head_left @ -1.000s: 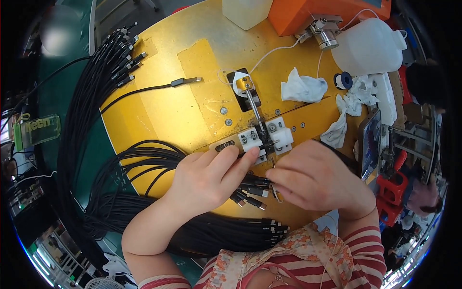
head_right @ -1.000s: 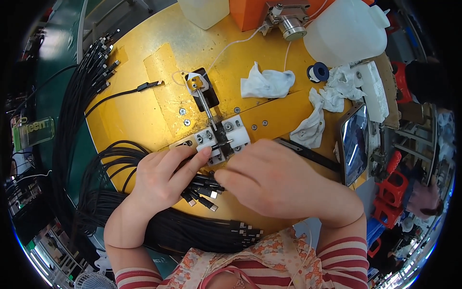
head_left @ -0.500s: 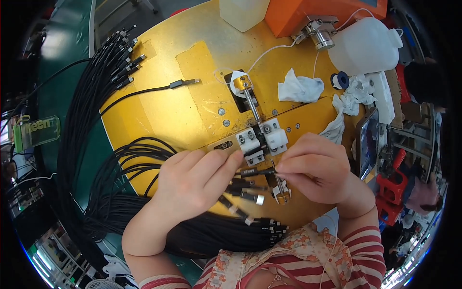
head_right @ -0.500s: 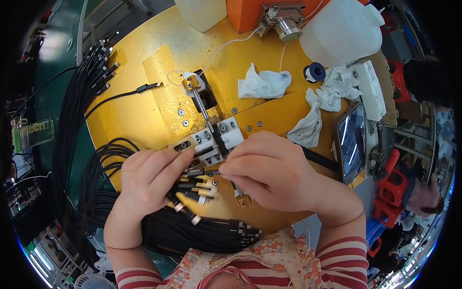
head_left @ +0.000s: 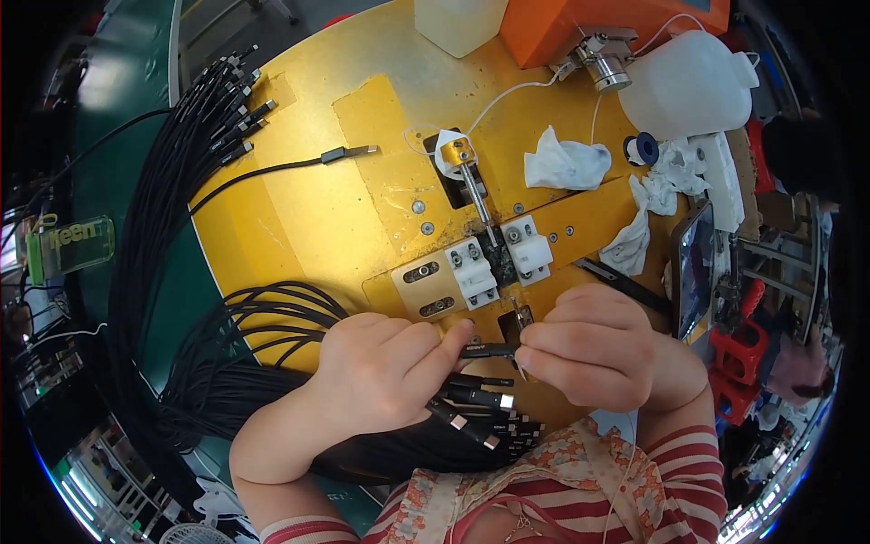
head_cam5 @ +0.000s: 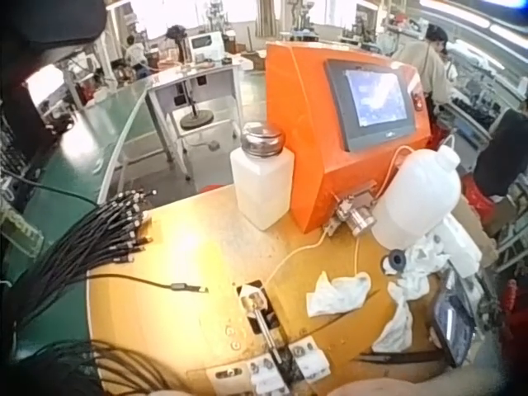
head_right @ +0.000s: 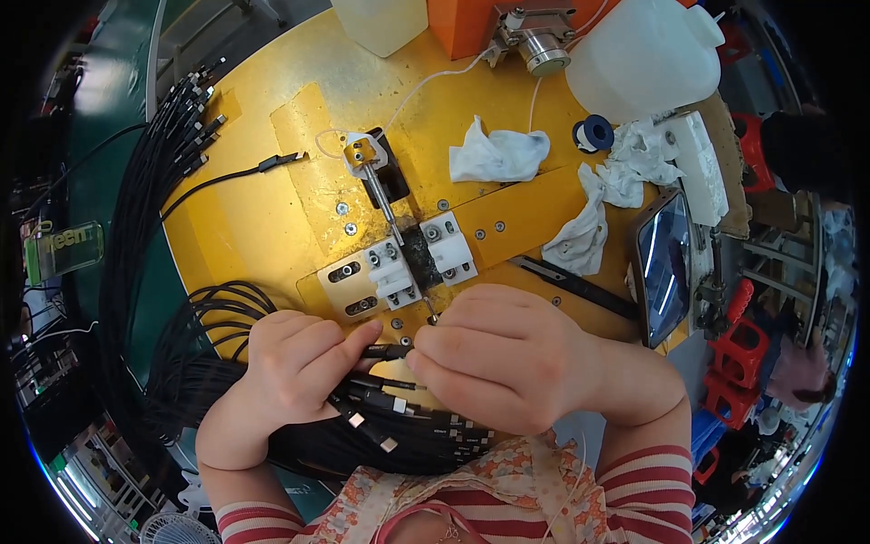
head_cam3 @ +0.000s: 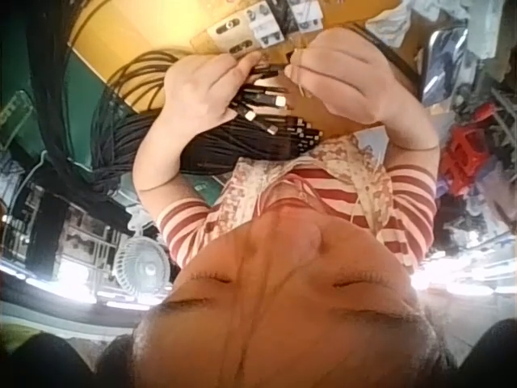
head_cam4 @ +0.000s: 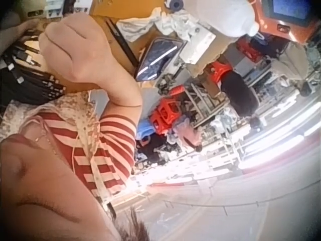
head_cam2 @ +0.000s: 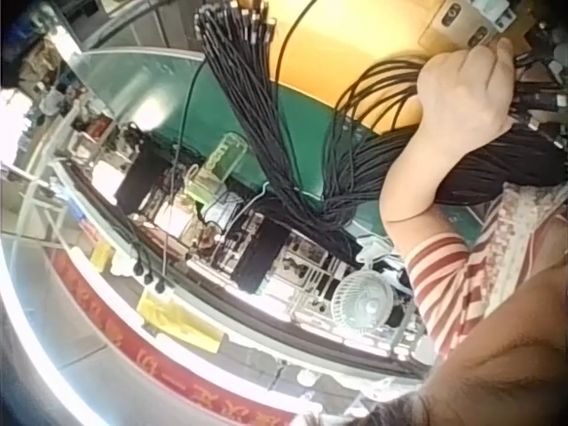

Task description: Assembling and testing cable connectors using a specialized machine at a factory workbench.

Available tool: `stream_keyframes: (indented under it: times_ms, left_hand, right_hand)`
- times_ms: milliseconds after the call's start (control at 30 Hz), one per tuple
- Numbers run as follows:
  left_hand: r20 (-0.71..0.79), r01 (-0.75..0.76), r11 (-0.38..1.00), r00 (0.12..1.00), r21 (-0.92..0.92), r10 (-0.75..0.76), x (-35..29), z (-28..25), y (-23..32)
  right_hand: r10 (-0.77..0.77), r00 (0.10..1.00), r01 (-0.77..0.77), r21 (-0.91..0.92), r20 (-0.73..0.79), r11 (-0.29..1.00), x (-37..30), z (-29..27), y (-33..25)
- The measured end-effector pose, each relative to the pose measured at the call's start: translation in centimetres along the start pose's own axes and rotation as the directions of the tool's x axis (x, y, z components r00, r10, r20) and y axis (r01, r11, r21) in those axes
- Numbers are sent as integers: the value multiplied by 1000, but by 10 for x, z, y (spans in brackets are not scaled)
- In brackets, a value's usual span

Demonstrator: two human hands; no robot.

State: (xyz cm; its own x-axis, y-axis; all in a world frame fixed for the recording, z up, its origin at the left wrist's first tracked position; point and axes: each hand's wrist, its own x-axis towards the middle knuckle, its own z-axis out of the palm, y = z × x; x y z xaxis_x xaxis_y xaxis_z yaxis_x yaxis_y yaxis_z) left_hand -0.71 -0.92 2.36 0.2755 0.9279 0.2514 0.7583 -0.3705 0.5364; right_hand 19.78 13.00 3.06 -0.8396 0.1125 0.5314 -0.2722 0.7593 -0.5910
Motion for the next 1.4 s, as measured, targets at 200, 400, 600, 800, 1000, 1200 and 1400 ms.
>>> stream_keyframes:
  times_ms: [200, 400, 600, 800, 1000, 1200, 1400]
  left_hand:
    - [4, -55, 998, 998, -43, 55, -1, 0, 0]
    - [-71, -72, 993, 995, -93, 65, -3, 0, -2]
    - [-13, -21, 993, 1000, -119, 19, 0, -3, 1]
    - [267, 86, 957, 964, -276, -10, 7, -20, 9]
    - [233, 187, 981, 957, -42, -173, 5, -15, 15]
    - [-17, -20, 980, 1000, 200, 24, 5, 7, -12]
    - [92, 103, 977, 988, 189, -122, 6, 9, -5]
  right_hand:
    - [71, 997, -70, 98, -14, 993, -5, 3, 6]
    - [114, 993, -106, 212, -28, 972, -5, 6, 5]
    - [129, 991, -115, 242, -46, 963, -5, 6, 6]
    - [153, 970, -212, 362, 187, 908, -4, -10, 6]
    - [248, 963, -258, 106, 103, 960, -1, -8, 12]
    - [312, 948, -315, -38, -54, 948, -3, 3, 27]
    - [364, 931, -365, -60, -29, 929, -3, 2, 31]
